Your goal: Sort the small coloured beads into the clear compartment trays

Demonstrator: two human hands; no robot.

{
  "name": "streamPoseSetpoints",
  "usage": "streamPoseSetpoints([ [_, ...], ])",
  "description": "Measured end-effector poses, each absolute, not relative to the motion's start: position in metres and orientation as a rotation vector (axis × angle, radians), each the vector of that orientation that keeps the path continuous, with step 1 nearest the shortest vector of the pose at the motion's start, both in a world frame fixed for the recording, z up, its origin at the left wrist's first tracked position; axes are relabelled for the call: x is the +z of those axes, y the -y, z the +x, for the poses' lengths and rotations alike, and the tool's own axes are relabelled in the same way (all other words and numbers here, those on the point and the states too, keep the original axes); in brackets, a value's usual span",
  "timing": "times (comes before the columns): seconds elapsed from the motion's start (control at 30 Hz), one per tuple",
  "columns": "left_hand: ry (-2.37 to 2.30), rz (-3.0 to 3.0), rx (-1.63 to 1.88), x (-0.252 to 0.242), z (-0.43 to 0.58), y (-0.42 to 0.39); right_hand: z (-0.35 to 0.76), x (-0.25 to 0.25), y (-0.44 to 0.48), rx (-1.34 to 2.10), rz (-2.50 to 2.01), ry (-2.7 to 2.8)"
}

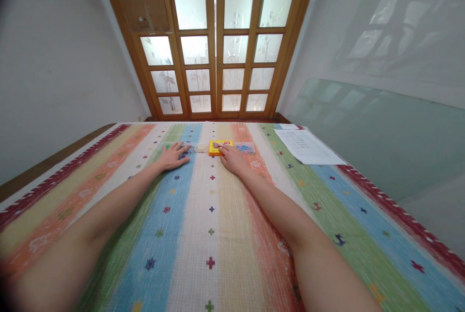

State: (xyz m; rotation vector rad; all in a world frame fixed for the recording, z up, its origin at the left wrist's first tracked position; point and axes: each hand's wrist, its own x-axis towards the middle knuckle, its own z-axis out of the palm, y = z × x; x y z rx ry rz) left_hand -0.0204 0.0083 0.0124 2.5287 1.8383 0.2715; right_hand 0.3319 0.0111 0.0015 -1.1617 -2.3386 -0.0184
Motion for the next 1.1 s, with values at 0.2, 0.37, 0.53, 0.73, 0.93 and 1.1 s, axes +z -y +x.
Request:
streamPoseSetpoints([
  [0.2, -1.843, 2.553, 0.269, 0.007, -0.021, -0.008, 0.331, 0.002, -0.011, -0.006, -1.159, 2.337],
  [0.37, -1.829, 2.546, 0.244, 0.007, -0.022, -0.009, 0.330, -0.002, -0.016, -0.002, -1.172, 2.316],
  [0.53, -1.831, 2.525, 0.248, 0.009, -0.020, -0.008, 0.331, -0.002, -0.017, -0.008, -1.160, 2.324],
  [0.73, -1.922, 2.520, 0.282, 0.002, -0.015, -0.002, 0.332, -0.001, -0.016, -0.012, -1.148, 2.337],
  [0.93, -2.197, 2.396, 0.677, -0.001, -0.023, -0.003, 0.338, 0.001, -0.017, -0.053, -1.224, 2.319],
  [1.1, -2.503, 1.975, 0.836, -0.004, -0.041, -0.010, 0.357, 0.000, -0.022, -0.092, -1.615, 2.184],
])
